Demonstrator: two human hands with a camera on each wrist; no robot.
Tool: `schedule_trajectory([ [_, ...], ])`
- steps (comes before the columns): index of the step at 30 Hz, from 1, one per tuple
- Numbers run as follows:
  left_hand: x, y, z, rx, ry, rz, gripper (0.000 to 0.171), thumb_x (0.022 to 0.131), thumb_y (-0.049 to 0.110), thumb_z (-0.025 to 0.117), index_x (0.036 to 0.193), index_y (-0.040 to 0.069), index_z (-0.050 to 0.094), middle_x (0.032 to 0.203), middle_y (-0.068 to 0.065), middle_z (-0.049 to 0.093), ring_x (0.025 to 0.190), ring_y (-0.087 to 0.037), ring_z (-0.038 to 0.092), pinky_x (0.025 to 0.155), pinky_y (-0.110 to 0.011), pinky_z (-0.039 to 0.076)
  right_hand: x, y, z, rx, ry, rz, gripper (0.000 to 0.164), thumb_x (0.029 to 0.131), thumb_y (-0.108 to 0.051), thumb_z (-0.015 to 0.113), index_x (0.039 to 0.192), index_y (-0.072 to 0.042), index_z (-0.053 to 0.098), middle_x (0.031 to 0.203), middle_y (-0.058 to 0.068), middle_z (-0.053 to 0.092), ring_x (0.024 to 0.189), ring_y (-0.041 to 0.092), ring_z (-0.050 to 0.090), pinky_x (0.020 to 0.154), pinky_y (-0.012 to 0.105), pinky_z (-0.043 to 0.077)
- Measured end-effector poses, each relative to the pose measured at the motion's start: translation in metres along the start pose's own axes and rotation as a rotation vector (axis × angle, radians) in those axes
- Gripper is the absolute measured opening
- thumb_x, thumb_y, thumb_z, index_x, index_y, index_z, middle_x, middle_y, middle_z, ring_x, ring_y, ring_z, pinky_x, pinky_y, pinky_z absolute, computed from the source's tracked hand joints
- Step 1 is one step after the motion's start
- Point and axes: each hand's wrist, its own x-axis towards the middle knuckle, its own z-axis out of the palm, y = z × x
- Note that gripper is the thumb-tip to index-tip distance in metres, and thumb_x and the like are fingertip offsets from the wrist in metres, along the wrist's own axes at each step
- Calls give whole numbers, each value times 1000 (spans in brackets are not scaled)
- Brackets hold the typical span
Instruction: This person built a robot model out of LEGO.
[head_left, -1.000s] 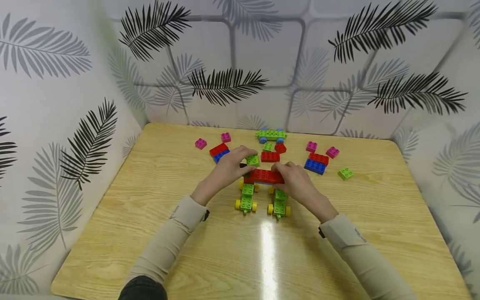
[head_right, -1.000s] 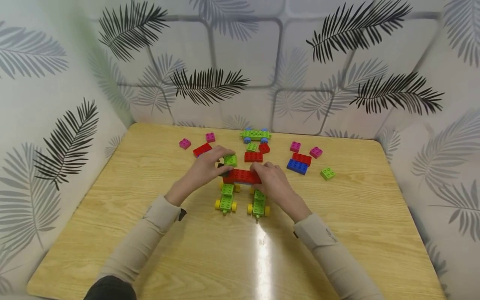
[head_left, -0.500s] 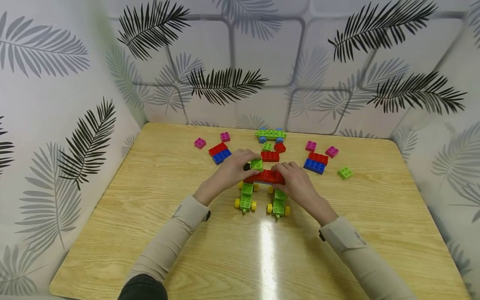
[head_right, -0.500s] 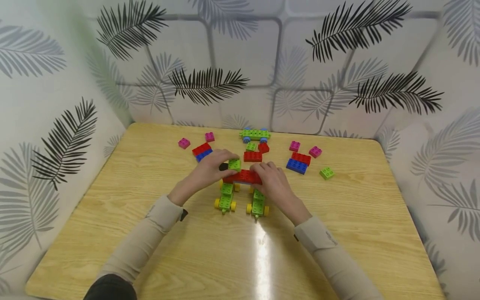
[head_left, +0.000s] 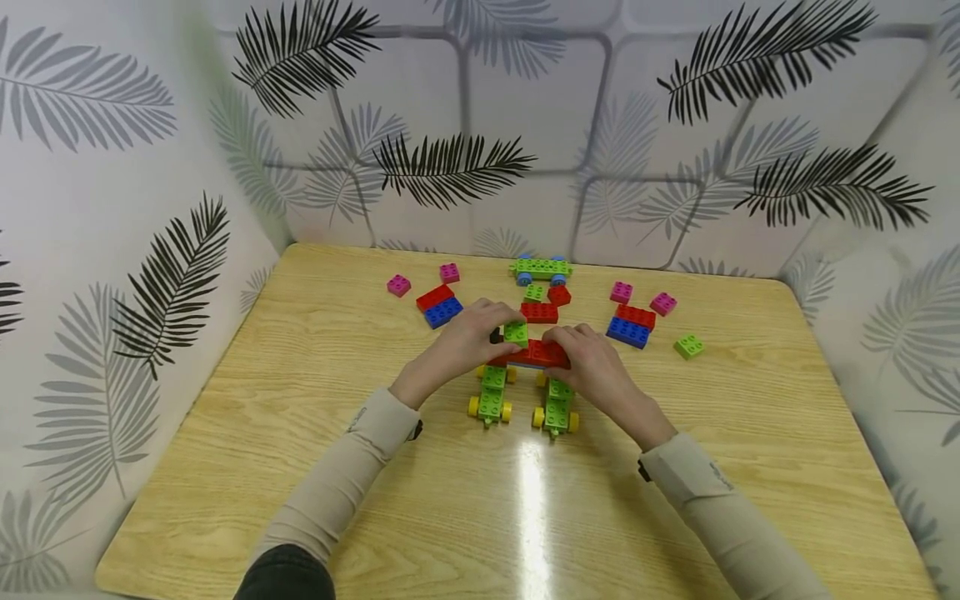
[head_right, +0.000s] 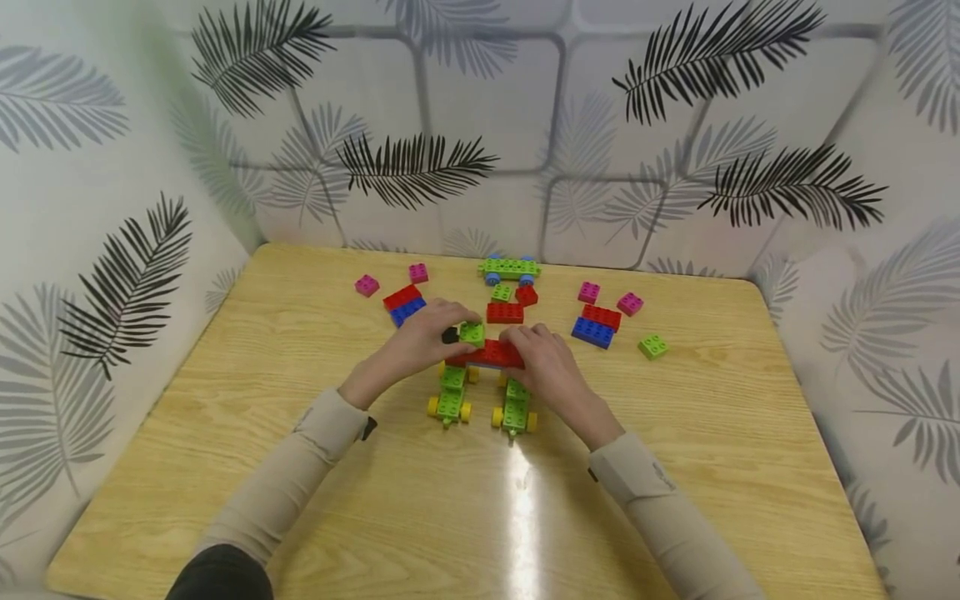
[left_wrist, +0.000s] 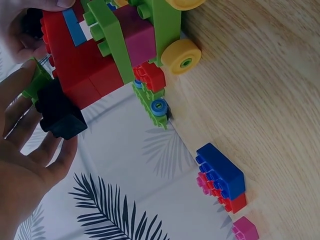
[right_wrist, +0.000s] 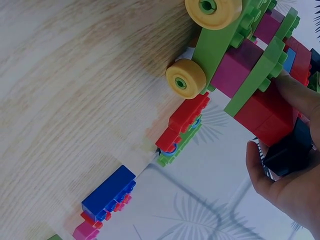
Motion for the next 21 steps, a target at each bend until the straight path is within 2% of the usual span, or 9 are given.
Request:
schedule_trajectory([
  [7, 0, -3, 4, 16, -29, 7, 38, 88, 25, 72, 123, 12, 65, 118, -3, 64, 112, -22, 53, 94, -34, 46, 0, 0, 0, 10, -1, 2, 48, 70, -13, 87, 109, -9, 60, 105, 9, 69, 86, 26, 55, 72, 39, 50],
  [21, -1, -4, 11, 23, -1, 42, 38, 87, 24, 73, 122, 11, 65, 115, -5, 65, 103, -22, 54, 83, -32, 49, -1, 1, 2, -3, 4, -2, 48, 70, -13, 87, 109, -9, 60, 104, 9, 69, 84, 26, 55, 71, 38, 50],
])
